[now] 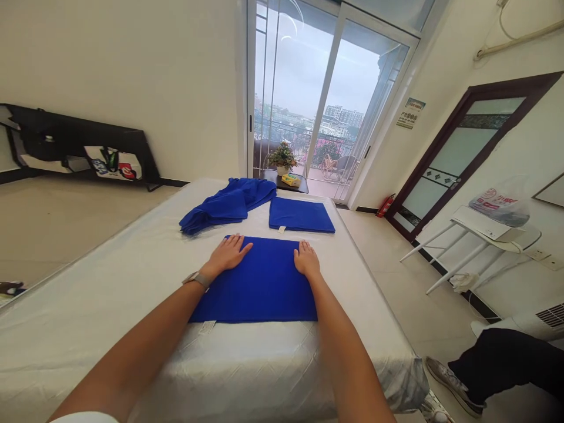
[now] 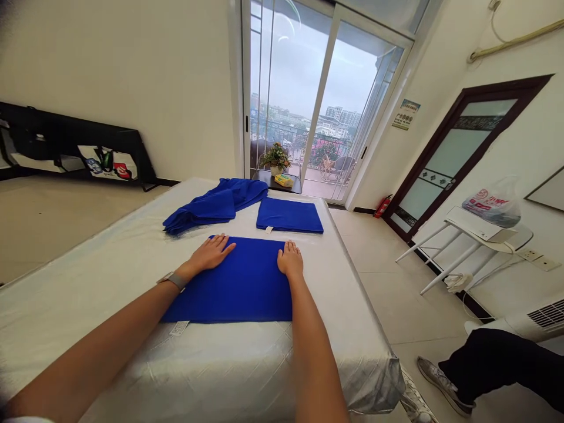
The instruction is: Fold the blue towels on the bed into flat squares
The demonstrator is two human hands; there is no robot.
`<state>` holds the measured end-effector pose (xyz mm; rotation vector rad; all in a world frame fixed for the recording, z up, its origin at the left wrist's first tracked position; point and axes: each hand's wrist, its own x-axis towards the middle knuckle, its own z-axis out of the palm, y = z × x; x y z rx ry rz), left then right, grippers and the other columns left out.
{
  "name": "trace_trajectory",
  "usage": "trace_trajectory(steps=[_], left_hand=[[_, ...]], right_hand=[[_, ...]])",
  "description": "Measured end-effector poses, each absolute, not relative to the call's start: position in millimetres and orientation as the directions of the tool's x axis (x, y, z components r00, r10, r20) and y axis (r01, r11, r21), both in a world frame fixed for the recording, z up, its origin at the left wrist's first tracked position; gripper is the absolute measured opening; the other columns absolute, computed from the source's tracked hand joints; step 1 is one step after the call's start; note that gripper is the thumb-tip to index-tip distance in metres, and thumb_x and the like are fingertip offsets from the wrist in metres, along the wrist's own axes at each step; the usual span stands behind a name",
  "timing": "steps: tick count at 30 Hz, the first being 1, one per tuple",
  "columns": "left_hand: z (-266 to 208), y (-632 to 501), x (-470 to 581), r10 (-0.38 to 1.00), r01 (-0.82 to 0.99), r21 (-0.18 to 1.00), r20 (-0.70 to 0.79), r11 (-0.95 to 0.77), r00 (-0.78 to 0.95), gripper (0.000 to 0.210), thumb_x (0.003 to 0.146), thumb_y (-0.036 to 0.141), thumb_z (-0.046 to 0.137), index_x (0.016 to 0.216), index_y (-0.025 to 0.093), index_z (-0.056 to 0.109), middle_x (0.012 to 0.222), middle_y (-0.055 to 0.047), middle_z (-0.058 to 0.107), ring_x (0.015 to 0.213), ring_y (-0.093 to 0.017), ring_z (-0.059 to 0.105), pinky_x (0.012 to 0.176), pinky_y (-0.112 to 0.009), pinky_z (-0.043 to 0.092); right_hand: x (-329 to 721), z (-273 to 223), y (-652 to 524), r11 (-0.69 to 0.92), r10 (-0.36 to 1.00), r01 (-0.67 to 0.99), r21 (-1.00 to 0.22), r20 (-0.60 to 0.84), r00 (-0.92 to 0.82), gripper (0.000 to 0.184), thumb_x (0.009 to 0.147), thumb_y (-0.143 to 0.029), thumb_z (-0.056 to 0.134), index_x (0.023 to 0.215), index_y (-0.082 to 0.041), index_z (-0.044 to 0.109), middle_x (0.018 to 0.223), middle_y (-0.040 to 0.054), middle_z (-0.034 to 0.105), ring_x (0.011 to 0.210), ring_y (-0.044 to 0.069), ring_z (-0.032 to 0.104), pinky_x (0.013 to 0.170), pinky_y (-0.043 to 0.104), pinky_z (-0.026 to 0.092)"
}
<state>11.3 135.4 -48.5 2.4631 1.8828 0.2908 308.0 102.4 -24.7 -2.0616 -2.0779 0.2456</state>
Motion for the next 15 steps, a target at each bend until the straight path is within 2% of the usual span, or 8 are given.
trace_trajectory(steps=[6, 12, 15], left_hand=[[-51.1, 131.3, -10.8, 0.977, 0.969, 0.174, 0.156, -0.174, 0.147, 0.092, 0.094, 0.070, 0.010, 0.153, 0.003, 0.031, 0.161, -0.021, 0.028, 0.149, -0.032, 0.025, 0.120, -0.046, 0.023], [-51.2, 132.2, -7.4, 0.974, 0.968, 0.174, 0.166, -0.184, 0.155, 0.090, 0.095, 0.069, 0.009, 0.153, 0.004, 0.031, 0.161, -0.021, 0.028, 0.149, -0.033, 0.026, 0.118, -0.048, 0.026], [-54.2, 134.8, -9.1, 0.973, 0.968, 0.163, 0.164, -0.191, 0.165, 0.092, 0.094, 0.070, 0.010, 0.153, 0.003, 0.030, 0.161, -0.021, 0.028, 0.149, -0.034, 0.025, 0.119, -0.048, 0.024]], right_hand=[[305.8, -21.8, 102.2, -0.003, 1.000, 0.973, -0.233, 0.020, 0.008, 0.064, 0.102, -0.038, 0.018, 0.157, -0.006, 0.023, 0.165, 0.0082, 0.020, 0.152, 0.017, 0.014, 0.122, 0.033, 0.009], [302.6, -15.9, 84.7, 0.029, 0.993, 0.985, -0.167, 0.121, -0.009, 0.062, 0.102, -0.034, 0.020, 0.156, -0.005, 0.026, 0.164, 0.0101, 0.022, 0.152, 0.019, 0.015, 0.123, 0.037, 0.007], [302.7, -17.4, 67.3, 0.051, 0.996, 0.983, -0.175, 0.081, -0.037, 0.063, 0.103, -0.037, 0.018, 0.156, -0.005, 0.025, 0.164, 0.0102, 0.022, 0.152, 0.020, 0.014, 0.123, 0.038, 0.007]])
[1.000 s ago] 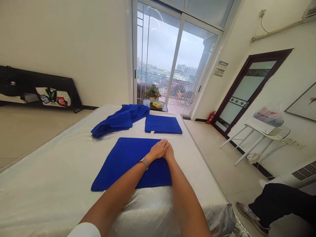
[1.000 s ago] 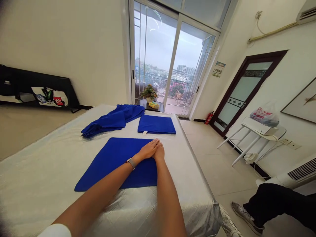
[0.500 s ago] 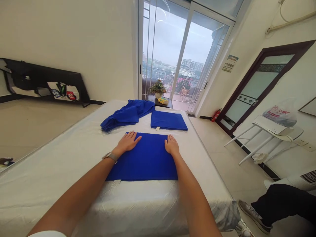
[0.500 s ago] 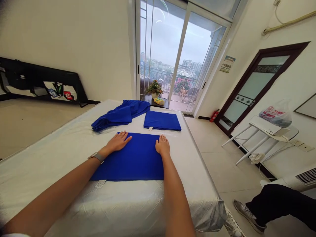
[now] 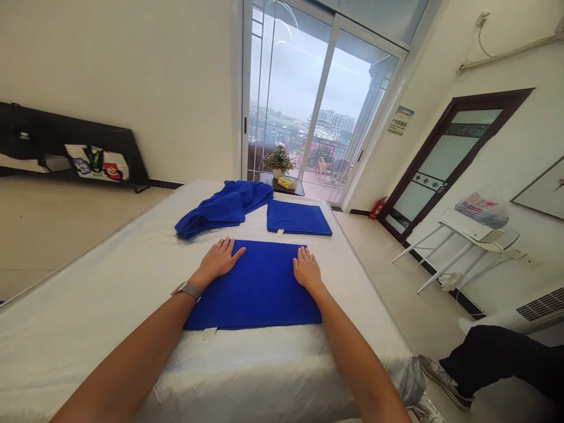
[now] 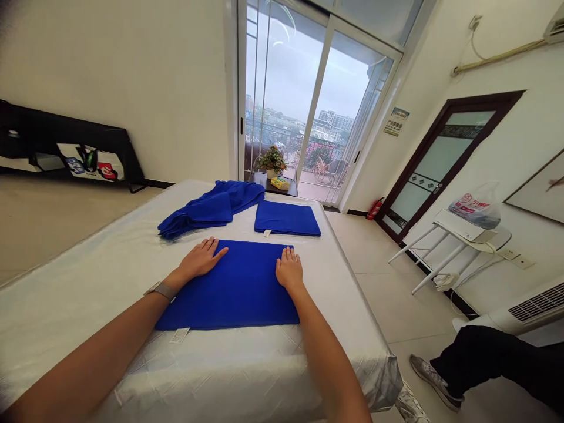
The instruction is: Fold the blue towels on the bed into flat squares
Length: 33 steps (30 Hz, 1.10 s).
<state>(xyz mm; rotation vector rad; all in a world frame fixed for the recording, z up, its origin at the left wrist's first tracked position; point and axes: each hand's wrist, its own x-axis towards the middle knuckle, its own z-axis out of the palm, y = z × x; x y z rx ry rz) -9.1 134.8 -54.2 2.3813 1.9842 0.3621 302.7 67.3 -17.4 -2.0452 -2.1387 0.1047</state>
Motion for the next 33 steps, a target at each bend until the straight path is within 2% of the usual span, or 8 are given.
trace_trajectory(steps=[6, 9, 12, 15, 19, 22, 27, 33], left_hand=[[-53.0, 131.1, -9.9, 0.973, 0.973, 0.142, 0.169, -0.183, 0.159, 0.091, 0.094, 0.069, 0.012, 0.153, 0.001, 0.030, 0.160, -0.022, 0.030, 0.149, -0.034, 0.026, 0.120, -0.048, 0.023], [-43.3, 122.2, -8.1, 0.949, 0.979, 0.094, 0.277, -0.183, 0.151, 0.091, 0.094, 0.068, 0.011, 0.152, 0.001, 0.032, 0.159, -0.022, 0.033, 0.149, -0.033, 0.027, 0.121, -0.048, 0.019], [-31.7, 110.8, 6.9, 0.892, 0.962, 0.054, 0.392, -0.266, 0.225, 0.090, 0.095, 0.067, 0.009, 0.152, 0.001, 0.032, 0.159, -0.021, 0.032, 0.151, -0.032, 0.022, 0.123, -0.047, 0.015], [-26.5, 97.6, 47.5, 0.863, 0.906, 0.066, 0.341, -0.418, 0.373, 0.087, 0.097, 0.065, 0.011, 0.149, 0.002, 0.038, 0.156, -0.021, 0.038, 0.149, -0.030, 0.028, 0.122, -0.043, 0.019], [-34.3, 80.5, 127.7, 0.770, 0.774, 0.098, 0.233, -0.626, 0.594, 0.077, 0.099, 0.062, 0.013, 0.150, 0.010, 0.039, 0.156, -0.016, 0.040, 0.147, -0.025, 0.032, 0.121, -0.040, 0.022], [-41.3, 75.2, 171.7, 0.723, 0.718, 0.118, 0.220, -0.686, 0.655, 0.071, 0.102, 0.051, 0.008, 0.152, 0.010, 0.037, 0.157, -0.017, 0.038, 0.148, -0.025, 0.030, 0.121, -0.042, 0.022], [-44.1, 75.4, 163.7, 0.791, 0.773, 0.175, 0.191, -0.610, 0.581, 0.073, 0.101, 0.055, 0.010, 0.153, 0.009, 0.034, 0.159, -0.017, 0.032, 0.150, -0.025, 0.025, 0.122, -0.042, 0.017], [-40.6, 65.4, 67.4, 0.907, 0.891, 0.169, 0.089, -0.421, 0.412, 0.083, 0.098, 0.064, 0.013, 0.155, 0.006, 0.027, 0.162, -0.015, 0.024, 0.152, -0.026, 0.018, 0.123, -0.044, 0.015]], right_hand=[[303.5, -22.9, 46.3, 0.006, 1.000, 0.973, -0.229, -0.028, -0.013, 0.069, 0.103, -0.048, 0.015, 0.158, -0.007, 0.018, 0.165, 0.0091, 0.014, 0.153, 0.020, 0.009, 0.123, 0.037, 0.007], [302.8, -23.6, 46.1, 0.005, 1.000, 0.969, -0.246, -0.021, -0.010, 0.069, 0.103, -0.047, 0.015, 0.158, -0.006, 0.018, 0.165, 0.0096, 0.014, 0.153, 0.020, 0.009, 0.123, 0.037, 0.006], [301.4, -24.4, 46.8, 0.007, 1.000, 0.963, -0.270, -0.001, -0.007, 0.069, 0.103, -0.046, 0.015, 0.158, -0.005, 0.019, 0.165, 0.0098, 0.015, 0.153, 0.021, 0.009, 0.123, 0.038, 0.006], [300.4, -25.6, 46.0, 0.014, 1.000, 0.959, -0.282, 0.024, -0.007, 0.067, 0.103, -0.044, 0.016, 0.157, -0.005, 0.021, 0.165, 0.0109, 0.017, 0.153, 0.021, 0.012, 0.123, 0.039, 0.008], [302.5, -26.6, 43.0, 0.037, 0.998, 0.965, -0.258, 0.060, -0.022, 0.064, 0.103, -0.038, 0.019, 0.157, -0.004, 0.023, 0.164, 0.0124, 0.019, 0.152, 0.021, 0.013, 0.123, 0.039, 0.010], [305.5, -26.4, 41.0, 0.077, 0.996, 0.970, -0.232, 0.068, -0.063, 0.061, 0.102, -0.031, 0.022, 0.157, -0.005, 0.023, 0.165, 0.0120, 0.017, 0.153, 0.021, 0.012, 0.123, 0.039, 0.010], [305.0, -26.0, 42.1, 0.056, 0.997, 0.968, -0.245, 0.065, -0.041, 0.061, 0.102, -0.032, 0.019, 0.156, -0.004, 0.024, 0.164, 0.0126, 0.020, 0.152, 0.021, 0.015, 0.123, 0.038, 0.011], [303.3, -26.4, 44.7, 0.032, 0.999, 0.961, -0.275, 0.047, -0.020, 0.064, 0.102, -0.037, 0.017, 0.157, -0.003, 0.022, 0.164, 0.0119, 0.019, 0.152, 0.021, 0.014, 0.123, 0.039, 0.010]])
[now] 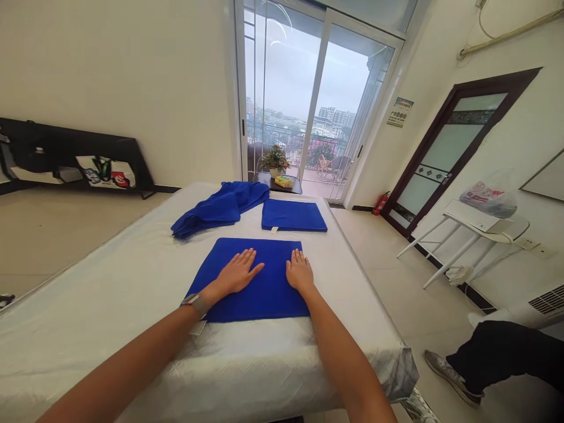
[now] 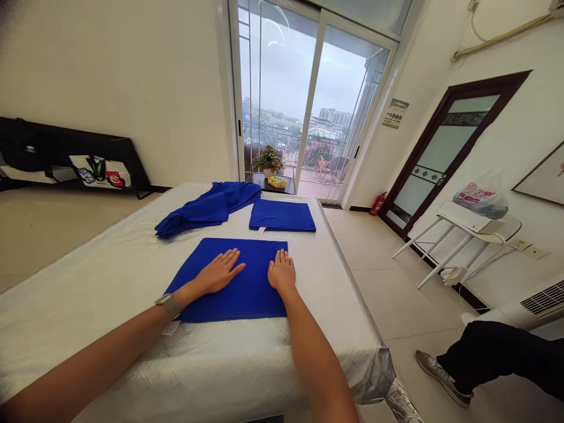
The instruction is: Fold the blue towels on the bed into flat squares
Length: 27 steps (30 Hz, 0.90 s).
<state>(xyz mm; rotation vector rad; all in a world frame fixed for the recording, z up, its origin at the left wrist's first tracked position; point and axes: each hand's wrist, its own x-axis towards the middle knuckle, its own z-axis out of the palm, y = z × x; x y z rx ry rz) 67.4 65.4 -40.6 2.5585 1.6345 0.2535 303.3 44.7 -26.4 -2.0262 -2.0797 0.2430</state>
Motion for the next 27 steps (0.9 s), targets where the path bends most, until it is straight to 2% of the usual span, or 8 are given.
trace_trajectory(steps=[4, 8, 11, 14, 17, 20, 24, 27], left_hand=[[-45.4, 55.1, 8.5, 0.953, 0.947, 0.124, 0.102, -0.295, 0.284, 0.084, 0.096, 0.065, 0.015, 0.155, 0.005, 0.027, 0.162, -0.015, 0.026, 0.151, -0.028, 0.020, 0.122, -0.046, 0.019], [-49.4, 48.5, -11.4, 0.957, 0.956, 0.126, 0.156, -0.267, 0.246, 0.085, 0.096, 0.065, 0.016, 0.154, 0.005, 0.030, 0.161, -0.015, 0.030, 0.150, -0.028, 0.024, 0.122, -0.047, 0.023], [-47.3, 46.5, -8.4, 0.960, 0.956, 0.147, 0.154, -0.256, 0.233, 0.087, 0.095, 0.067, 0.016, 0.154, 0.004, 0.030, 0.161, -0.016, 0.029, 0.150, -0.029, 0.024, 0.122, -0.046, 0.022], [-44.0, 45.8, -4.3, 0.966, 0.956, 0.165, 0.132, -0.243, 0.223, 0.088, 0.095, 0.068, 0.014, 0.154, 0.005, 0.028, 0.162, -0.015, 0.027, 0.151, -0.028, 0.022, 0.122, -0.045, 0.020], [-43.3, 46.1, -5.0, 0.968, 0.957, 0.163, 0.118, -0.241, 0.224, 0.089, 0.094, 0.068, 0.013, 0.154, 0.004, 0.028, 0.162, -0.015, 0.026, 0.151, -0.028, 0.021, 0.123, -0.045, 0.019], [-44.8, 46.6, -9.3, 0.964, 0.957, 0.133, 0.109, -0.257, 0.244, 0.086, 0.095, 0.066, 0.013, 0.154, 0.004, 0.030, 0.161, -0.015, 0.028, 0.151, -0.028, 0.022, 0.123, -0.047, 0.017], [-41.6, 45.0, -3.9, 0.951, 0.955, 0.081, 0.152, -0.284, 0.270, 0.083, 0.097, 0.063, 0.014, 0.152, 0.004, 0.035, 0.160, -0.018, 0.031, 0.151, -0.030, 0.022, 0.122, -0.050, 0.016], [-32.1, 39.1, 28.2, 0.911, 0.909, 0.110, 0.138, -0.403, 0.388, 0.079, 0.099, 0.061, 0.013, 0.152, 0.006, 0.034, 0.160, -0.017, 0.030, 0.151, -0.028, 0.022, 0.121, -0.047, 0.020]], right_hand=[[303.3, -26.1, 46.1, 0.020, 1.000, 0.963, -0.267, 0.024, -0.014, 0.064, 0.102, -0.037, 0.016, 0.157, -0.004, 0.021, 0.165, 0.0105, 0.017, 0.152, 0.020, 0.013, 0.123, 0.038, 0.009], [299.9, -21.5, 44.3, 0.000, 1.000, 0.971, -0.238, 0.027, 0.007, 0.063, 0.102, -0.036, 0.017, 0.157, -0.004, 0.022, 0.164, 0.0115, 0.019, 0.152, 0.021, 0.015, 0.122, 0.039, 0.011], [297.7, -15.2, 33.6, 0.015, 0.995, 0.984, -0.177, 0.097, 0.002, 0.062, 0.102, -0.034, 0.020, 0.156, -0.003, 0.025, 0.163, 0.0134, 0.021, 0.152, 0.023, 0.016, 0.123, 0.041, 0.009], [299.0, -10.9, 12.1, 0.111, 0.980, 0.986, -0.122, 0.178, -0.088, 0.062, 0.102, -0.034, 0.020, 0.155, -0.002, 0.026, 0.163, 0.0140, 0.022, 0.152, 0.024, 0.013, 0.123, 0.042, 0.004], [303.0, -11.7, -12.5, 0.120, 0.990, 0.977, -0.176, 0.091, -0.106, 0.066, 0.103, -0.041, 0.018, 0.155, -0.002, 0.027, 0.162, 0.0138, 0.023, 0.152, 0.025, 0.017, 0.123, 0.042, 0.010], [306.5, -15.1, -29.0, 0.094, 0.995, 0.964, -0.250, 0.002, -0.097, 0.069, 0.103, -0.048, 0.016, 0.157, -0.004, 0.022, 0.164, 0.0113, 0.018, 0.152, 0.023, 0.015, 0.123, 0.040, 0.013], [306.5, -17.2, -34.0, 0.070, 0.997, 0.954, -0.291, -0.007, -0.075, 0.068, 0.103, -0.047, 0.015, 0.158, -0.007, 0.018, 0.165, 0.0079, 0.012, 0.153, 0.020, 0.010, 0.124, 0.039, 0.008], [304.7, -16.9, -33.1, 0.064, 0.998, 0.950, -0.305, -0.003, -0.068, 0.067, 0.103, -0.045, 0.016, 0.158, -0.007, 0.019, 0.165, 0.0081, 0.013, 0.153, 0.020, 0.011, 0.124, 0.039, 0.009]])
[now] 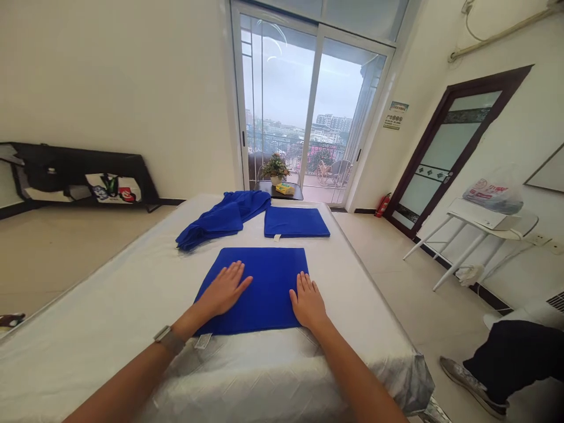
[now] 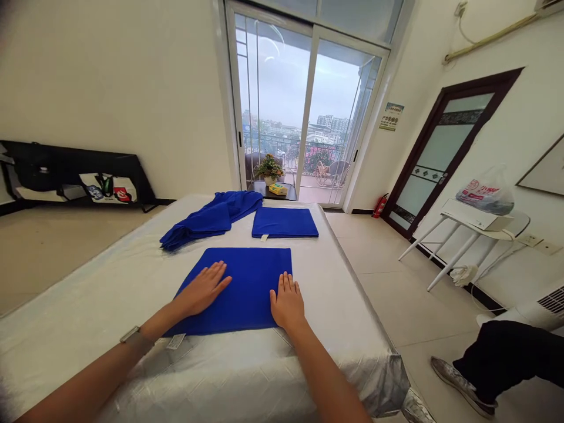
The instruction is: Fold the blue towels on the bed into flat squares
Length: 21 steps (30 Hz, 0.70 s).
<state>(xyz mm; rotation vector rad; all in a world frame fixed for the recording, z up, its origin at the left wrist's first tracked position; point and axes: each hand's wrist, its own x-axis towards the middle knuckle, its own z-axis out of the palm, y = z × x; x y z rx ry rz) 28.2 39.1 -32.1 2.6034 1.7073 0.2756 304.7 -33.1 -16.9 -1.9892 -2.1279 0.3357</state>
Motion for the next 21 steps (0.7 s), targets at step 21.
trace_trajectory(steps=[21], left_hand=[[-46.5, -7.0, 10.7, 0.875, 0.860, 0.161, 0.112, -0.485, 0.472, 0.067, 0.101, 0.058, 0.022, 0.158, 0.021, 0.017, 0.163, -0.006, 0.024, 0.152, -0.023, 0.020, 0.123, -0.046, 0.020]], right_hand=[[304.3, -18.4, -32.7, 0.075, 0.997, 0.953, -0.292, 0.024, -0.072, 0.064, 0.103, -0.041, 0.018, 0.158, -0.007, 0.020, 0.165, 0.0087, 0.016, 0.152, 0.020, 0.013, 0.124, 0.038, 0.010]])
